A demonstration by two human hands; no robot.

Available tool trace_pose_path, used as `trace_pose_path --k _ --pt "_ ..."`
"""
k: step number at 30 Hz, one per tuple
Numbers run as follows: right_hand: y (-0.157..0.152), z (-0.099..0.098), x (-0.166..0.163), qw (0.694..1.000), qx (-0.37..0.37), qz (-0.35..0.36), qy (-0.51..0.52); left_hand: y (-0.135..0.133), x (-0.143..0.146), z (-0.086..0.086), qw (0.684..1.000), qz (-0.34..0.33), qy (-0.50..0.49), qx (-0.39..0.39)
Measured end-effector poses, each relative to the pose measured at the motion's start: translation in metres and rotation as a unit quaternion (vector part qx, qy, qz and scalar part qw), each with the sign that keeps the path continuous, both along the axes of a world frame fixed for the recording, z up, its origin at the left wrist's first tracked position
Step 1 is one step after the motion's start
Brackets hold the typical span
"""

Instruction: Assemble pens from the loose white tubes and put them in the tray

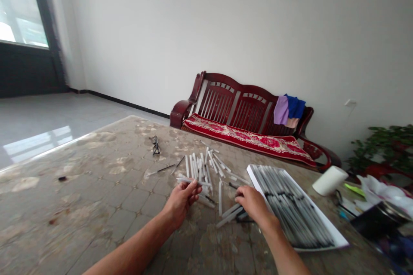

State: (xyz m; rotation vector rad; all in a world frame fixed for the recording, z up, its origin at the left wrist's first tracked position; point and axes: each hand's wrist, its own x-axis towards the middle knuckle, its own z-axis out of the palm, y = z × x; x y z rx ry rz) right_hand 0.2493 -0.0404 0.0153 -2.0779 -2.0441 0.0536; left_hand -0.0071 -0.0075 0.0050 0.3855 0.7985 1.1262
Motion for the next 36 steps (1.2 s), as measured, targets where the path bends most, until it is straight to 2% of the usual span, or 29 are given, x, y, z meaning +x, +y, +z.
trace_pose_path --k 3,5,7,8,10,13,15,16,18,24,30,36 --pt "0.000 -0.003 -0.008 0.998 0.018 0.002 -0.054 -0.001 0.000 -0.001 1.000 -0.005 0.005 -0.005" --pt "0.002 -0.005 -0.012 0.998 0.046 0.004 -0.044 0.000 0.001 -0.003 1.000 -0.010 0.003 -0.006" --pt "0.004 -0.007 -0.020 0.996 0.082 0.005 0.038 0.001 0.001 -0.005 1.000 -0.013 -0.001 -0.003" --pt "0.006 -0.007 -0.026 0.989 0.095 0.001 0.111 0.002 0.002 -0.006 1.000 -0.014 -0.003 0.000" --pt "0.009 -0.007 -0.042 0.948 0.109 -0.015 0.299 0.004 0.002 -0.009 1.000 -0.011 -0.002 0.006" --pt "0.011 -0.007 -0.074 0.832 0.109 -0.042 0.543 0.007 0.002 -0.013 1.000 -0.001 0.000 0.019" --pt "0.012 -0.007 -0.093 0.771 0.116 -0.052 0.624 0.010 0.002 -0.016 0.999 0.006 -0.001 0.032" --pt "0.012 -0.008 -0.100 0.751 0.120 -0.057 0.646 0.011 0.002 -0.017 0.999 0.008 0.000 0.041" --pt "0.012 -0.009 -0.109 0.731 0.132 -0.065 0.667 0.012 0.003 -0.019 0.998 0.016 0.005 0.062" --pt "0.011 -0.014 -0.111 0.739 0.167 -0.072 0.648 0.013 0.007 -0.020 0.992 0.007 0.043 0.118" --pt "0.014 -0.020 -0.109 0.769 0.179 -0.064 0.611 0.012 0.007 -0.016 0.991 0.000 0.047 0.122" --pt "0.015 -0.023 -0.107 0.782 0.179 -0.062 0.594 0.012 0.007 -0.016 0.992 -0.004 0.051 0.117"
